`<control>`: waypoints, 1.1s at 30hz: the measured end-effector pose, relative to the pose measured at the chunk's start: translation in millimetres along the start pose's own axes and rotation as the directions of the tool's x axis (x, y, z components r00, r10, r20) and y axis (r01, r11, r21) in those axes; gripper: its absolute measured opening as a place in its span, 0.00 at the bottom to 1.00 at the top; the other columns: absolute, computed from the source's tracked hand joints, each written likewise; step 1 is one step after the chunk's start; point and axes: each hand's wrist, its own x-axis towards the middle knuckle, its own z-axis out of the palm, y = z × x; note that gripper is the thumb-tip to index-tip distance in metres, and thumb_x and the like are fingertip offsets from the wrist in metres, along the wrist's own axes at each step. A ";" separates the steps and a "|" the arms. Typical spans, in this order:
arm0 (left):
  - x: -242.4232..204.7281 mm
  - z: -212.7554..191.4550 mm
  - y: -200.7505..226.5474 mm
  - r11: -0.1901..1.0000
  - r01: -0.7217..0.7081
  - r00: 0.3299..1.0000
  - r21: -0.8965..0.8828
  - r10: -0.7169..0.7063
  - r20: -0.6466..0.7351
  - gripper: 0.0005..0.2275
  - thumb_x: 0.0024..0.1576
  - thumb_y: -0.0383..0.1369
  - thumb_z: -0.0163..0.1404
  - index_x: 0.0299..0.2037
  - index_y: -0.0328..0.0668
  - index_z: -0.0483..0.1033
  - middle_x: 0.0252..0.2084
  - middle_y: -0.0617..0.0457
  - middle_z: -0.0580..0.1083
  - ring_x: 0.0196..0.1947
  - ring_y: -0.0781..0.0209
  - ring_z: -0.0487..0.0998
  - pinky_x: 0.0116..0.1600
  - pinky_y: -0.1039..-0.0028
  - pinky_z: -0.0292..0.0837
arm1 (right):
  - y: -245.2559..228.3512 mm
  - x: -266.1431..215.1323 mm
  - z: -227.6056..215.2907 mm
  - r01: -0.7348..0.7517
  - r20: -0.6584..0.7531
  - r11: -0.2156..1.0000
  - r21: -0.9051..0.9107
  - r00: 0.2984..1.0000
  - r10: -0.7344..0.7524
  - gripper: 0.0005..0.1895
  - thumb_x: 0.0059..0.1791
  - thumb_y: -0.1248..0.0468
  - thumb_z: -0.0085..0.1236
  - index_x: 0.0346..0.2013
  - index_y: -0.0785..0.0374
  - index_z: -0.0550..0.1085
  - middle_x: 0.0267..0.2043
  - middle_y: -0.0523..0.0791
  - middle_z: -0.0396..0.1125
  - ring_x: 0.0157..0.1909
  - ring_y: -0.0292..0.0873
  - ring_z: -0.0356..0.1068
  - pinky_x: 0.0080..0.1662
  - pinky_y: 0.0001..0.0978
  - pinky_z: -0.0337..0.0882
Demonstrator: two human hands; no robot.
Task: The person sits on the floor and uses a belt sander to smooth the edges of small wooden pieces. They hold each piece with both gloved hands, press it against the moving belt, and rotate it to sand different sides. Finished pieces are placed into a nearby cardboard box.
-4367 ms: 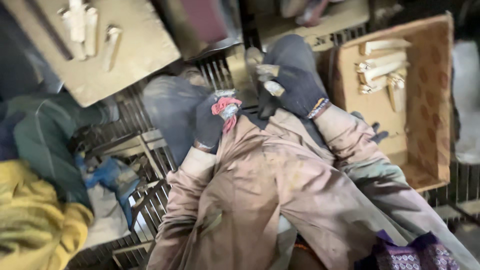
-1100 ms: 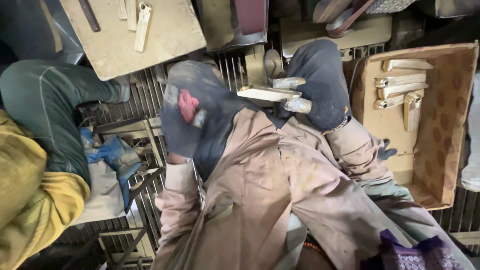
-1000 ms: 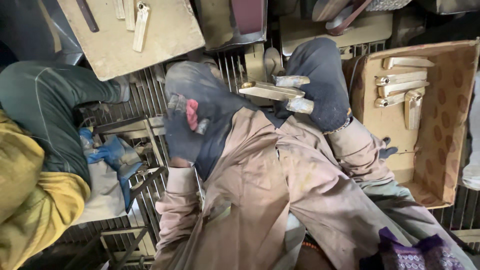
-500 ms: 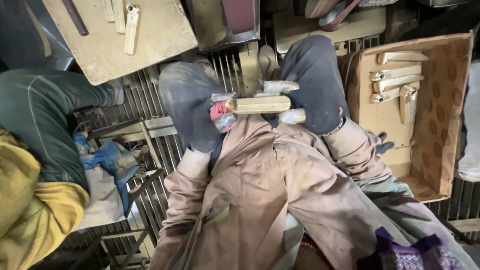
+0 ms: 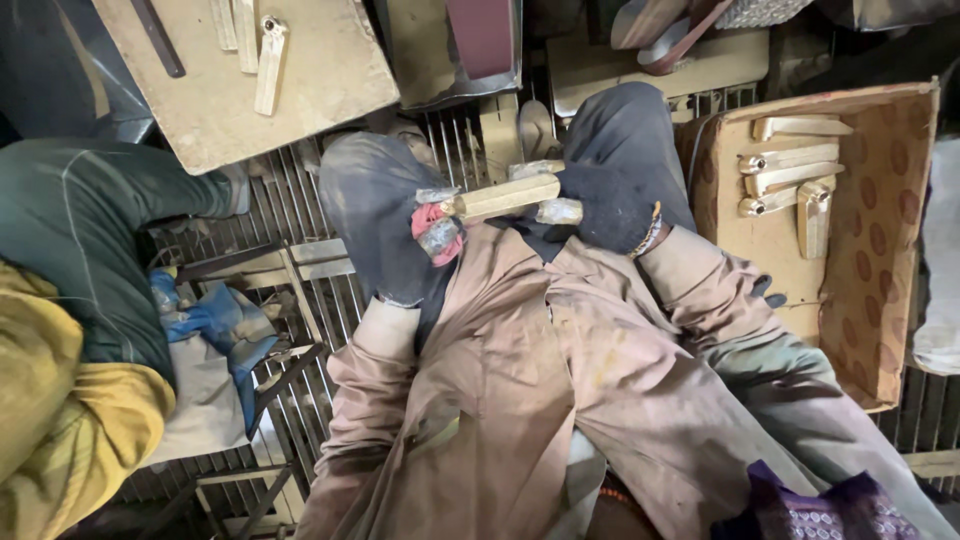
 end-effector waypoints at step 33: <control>147.6 -33.3 -157.2 0.541 0.379 0.893 -0.751 -0.427 0.143 0.07 0.61 0.35 0.47 0.40 0.41 0.72 0.31 0.37 0.79 0.14 0.70 0.65 0.15 0.84 0.55 | 90.3 123.7 -0.5 -0.283 -0.167 0.746 0.603 0.869 0.465 0.12 0.52 0.65 0.63 0.40 0.75 0.77 0.29 0.46 0.70 0.31 0.39 0.72 0.38 0.36 0.79</control>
